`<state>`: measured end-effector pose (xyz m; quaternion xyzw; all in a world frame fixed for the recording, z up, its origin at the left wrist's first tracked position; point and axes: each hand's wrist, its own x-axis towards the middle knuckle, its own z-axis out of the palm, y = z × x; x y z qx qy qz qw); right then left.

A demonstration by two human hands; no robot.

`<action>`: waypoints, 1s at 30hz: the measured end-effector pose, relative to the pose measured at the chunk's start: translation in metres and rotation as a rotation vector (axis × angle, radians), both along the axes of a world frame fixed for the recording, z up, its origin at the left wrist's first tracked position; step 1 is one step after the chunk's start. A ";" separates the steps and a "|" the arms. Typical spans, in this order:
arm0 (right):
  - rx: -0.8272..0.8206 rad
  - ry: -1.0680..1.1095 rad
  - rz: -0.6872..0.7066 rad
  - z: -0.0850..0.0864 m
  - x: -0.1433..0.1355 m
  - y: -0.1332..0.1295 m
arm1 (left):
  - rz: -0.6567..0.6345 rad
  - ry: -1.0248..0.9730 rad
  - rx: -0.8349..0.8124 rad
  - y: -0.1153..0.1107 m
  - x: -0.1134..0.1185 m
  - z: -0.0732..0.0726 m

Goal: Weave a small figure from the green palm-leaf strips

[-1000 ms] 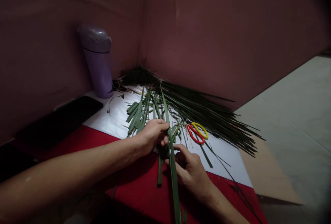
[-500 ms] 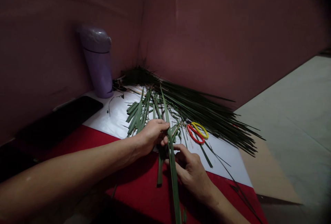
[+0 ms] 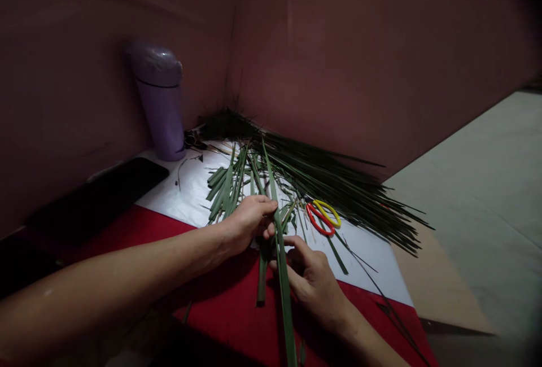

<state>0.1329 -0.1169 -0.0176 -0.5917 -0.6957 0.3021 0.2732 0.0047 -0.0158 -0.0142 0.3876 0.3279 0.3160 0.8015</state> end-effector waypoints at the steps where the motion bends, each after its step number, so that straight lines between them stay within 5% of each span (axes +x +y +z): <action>1: 0.000 0.001 0.000 0.000 0.000 0.000 | 0.001 0.001 -0.001 0.000 0.000 0.000; 30: 0.010 0.003 0.004 -0.004 0.001 0.002 | 0.000 0.006 -0.009 0.000 0.000 0.001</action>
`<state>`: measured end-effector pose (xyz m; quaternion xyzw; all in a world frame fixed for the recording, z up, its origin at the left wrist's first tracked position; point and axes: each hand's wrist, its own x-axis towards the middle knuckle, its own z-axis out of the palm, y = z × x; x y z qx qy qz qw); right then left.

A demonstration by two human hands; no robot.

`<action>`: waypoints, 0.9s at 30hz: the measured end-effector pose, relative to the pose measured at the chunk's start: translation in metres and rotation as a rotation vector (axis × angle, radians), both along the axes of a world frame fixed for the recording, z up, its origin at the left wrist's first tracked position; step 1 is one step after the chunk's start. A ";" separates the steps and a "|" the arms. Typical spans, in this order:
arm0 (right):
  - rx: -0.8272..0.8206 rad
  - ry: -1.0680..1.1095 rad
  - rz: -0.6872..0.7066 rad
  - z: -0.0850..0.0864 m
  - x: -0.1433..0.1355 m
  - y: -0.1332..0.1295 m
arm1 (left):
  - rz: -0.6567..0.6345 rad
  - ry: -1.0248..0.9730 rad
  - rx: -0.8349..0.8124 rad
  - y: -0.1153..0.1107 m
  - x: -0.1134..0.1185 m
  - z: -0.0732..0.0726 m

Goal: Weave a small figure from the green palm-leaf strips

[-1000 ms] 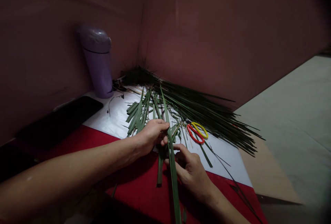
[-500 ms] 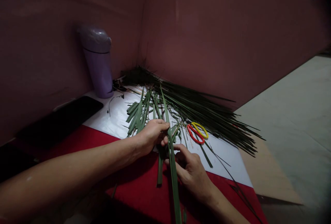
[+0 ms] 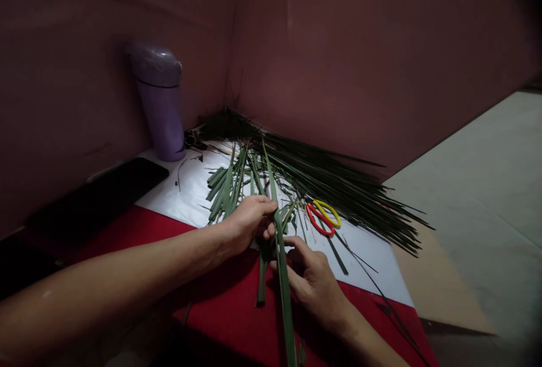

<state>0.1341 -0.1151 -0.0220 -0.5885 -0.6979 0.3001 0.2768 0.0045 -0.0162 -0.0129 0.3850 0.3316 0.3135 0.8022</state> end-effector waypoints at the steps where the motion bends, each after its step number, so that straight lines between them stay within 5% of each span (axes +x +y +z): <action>1: -0.002 0.002 0.002 0.000 0.000 0.000 | 0.000 0.001 0.001 0.000 0.000 0.000; 27: 0.015 -0.007 -0.008 0.003 -0.001 -0.001 | -0.004 -0.008 0.008 0.000 0.000 -0.001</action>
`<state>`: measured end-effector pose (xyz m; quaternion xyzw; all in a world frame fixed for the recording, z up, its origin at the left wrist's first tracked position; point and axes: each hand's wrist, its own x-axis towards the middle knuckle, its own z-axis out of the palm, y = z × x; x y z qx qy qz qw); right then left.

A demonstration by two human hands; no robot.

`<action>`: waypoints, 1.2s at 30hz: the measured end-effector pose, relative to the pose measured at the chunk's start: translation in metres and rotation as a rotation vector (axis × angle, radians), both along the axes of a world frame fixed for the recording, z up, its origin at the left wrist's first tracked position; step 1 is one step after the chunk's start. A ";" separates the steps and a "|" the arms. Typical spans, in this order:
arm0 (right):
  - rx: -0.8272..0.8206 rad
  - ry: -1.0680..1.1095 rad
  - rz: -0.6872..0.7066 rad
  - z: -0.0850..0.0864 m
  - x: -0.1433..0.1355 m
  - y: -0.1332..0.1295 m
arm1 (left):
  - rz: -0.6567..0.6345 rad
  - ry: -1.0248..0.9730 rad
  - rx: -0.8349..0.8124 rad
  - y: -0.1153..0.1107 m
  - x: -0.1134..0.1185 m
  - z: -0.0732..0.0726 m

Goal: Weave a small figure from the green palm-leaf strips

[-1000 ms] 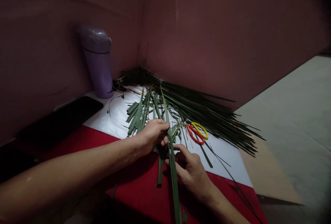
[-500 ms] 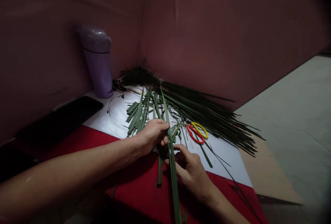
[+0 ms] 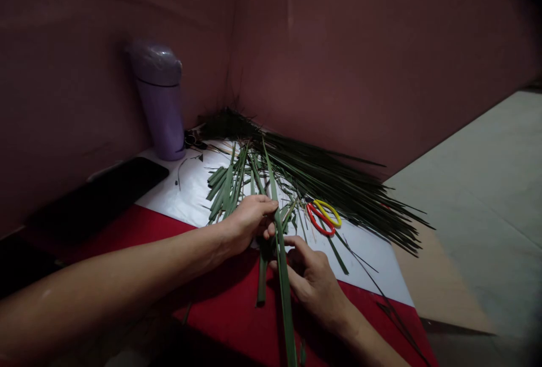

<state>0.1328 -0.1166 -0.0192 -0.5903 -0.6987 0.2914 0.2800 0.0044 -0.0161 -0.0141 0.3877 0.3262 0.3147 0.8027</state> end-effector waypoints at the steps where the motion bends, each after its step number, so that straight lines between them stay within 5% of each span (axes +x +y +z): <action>1: 0.001 -0.001 0.001 0.000 0.000 0.000 | 0.000 -0.002 -0.001 0.000 0.000 0.000; 36: 0.004 -0.055 0.007 0.005 -0.001 0.000 | 0.002 0.024 0.000 -0.001 0.000 0.003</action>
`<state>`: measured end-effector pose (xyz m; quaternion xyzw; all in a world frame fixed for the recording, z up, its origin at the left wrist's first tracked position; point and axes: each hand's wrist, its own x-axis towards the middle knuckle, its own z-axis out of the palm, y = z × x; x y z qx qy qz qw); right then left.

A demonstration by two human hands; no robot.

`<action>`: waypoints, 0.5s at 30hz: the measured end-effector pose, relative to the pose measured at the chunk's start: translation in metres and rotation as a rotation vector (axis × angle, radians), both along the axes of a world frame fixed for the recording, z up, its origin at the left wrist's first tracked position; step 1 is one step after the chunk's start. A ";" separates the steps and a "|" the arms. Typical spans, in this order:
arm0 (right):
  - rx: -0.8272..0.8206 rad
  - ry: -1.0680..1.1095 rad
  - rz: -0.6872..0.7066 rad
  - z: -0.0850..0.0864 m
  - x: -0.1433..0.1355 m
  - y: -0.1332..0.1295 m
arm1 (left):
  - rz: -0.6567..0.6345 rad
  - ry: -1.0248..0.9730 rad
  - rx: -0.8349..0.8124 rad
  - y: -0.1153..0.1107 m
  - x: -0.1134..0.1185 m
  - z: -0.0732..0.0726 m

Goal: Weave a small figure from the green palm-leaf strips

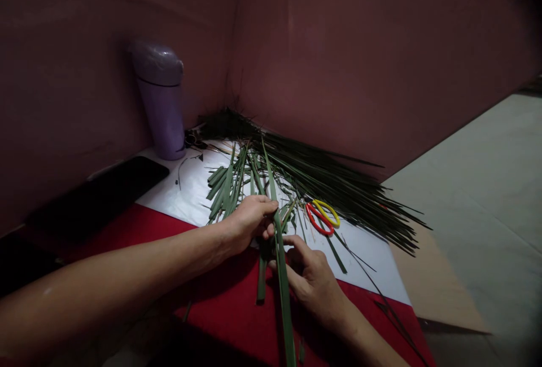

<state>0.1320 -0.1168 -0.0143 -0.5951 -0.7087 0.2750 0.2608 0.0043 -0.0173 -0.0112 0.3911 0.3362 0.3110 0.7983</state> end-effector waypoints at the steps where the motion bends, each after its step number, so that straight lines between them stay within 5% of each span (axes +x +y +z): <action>1: 0.002 0.002 -0.001 0.000 0.000 0.000 | 0.001 0.000 -0.002 0.000 0.000 0.000; 15: -0.011 0.014 0.005 0.000 0.000 0.000 | -0.010 0.011 0.001 -0.001 0.000 0.002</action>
